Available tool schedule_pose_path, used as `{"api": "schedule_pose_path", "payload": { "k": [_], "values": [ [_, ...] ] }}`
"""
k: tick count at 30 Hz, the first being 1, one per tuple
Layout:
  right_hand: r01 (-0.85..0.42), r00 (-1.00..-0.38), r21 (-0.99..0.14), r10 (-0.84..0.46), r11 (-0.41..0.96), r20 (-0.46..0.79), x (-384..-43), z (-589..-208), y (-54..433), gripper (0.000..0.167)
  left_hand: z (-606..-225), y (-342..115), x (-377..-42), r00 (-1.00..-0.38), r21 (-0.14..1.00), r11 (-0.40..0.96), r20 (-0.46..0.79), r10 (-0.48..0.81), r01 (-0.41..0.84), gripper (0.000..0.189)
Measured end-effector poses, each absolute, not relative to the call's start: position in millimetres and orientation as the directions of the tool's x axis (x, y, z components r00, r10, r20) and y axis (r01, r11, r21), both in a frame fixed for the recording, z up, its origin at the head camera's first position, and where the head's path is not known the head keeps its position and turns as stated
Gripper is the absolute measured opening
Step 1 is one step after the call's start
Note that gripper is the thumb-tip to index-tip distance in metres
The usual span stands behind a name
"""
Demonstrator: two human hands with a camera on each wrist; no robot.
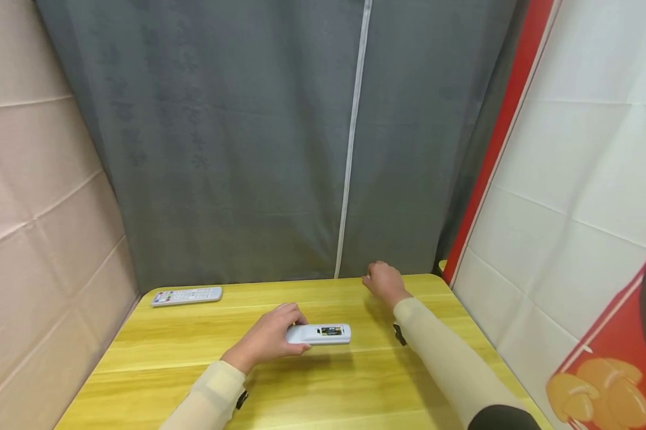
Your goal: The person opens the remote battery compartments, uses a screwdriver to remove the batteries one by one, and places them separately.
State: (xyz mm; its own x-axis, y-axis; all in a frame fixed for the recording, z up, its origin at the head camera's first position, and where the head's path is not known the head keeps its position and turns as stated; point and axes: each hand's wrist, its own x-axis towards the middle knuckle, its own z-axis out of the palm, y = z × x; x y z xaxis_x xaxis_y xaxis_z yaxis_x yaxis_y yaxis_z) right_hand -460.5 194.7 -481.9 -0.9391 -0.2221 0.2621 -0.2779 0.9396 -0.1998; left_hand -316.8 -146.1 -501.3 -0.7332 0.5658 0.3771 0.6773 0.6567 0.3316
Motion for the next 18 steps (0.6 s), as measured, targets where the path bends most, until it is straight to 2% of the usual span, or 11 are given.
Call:
{"api": "schedule_pose_path", "payload": {
  "k": [8, 18],
  "values": [
    [-0.227, -0.950, -0.211, -0.169, 0.951, 0.261, -468, -483, 201, 0.022, -503, -146, -319, -0.716, 0.323, 0.643, 0.402, 0.570, 0.694, 0.036],
    [-0.189, -0.960, -0.262, -0.122, 0.946, 0.251, -486, -483, 206, 0.023, -497, -145, -318, -0.745, 0.345, 0.662, 0.366, 0.557, 0.665, 0.036]
  ]
}}
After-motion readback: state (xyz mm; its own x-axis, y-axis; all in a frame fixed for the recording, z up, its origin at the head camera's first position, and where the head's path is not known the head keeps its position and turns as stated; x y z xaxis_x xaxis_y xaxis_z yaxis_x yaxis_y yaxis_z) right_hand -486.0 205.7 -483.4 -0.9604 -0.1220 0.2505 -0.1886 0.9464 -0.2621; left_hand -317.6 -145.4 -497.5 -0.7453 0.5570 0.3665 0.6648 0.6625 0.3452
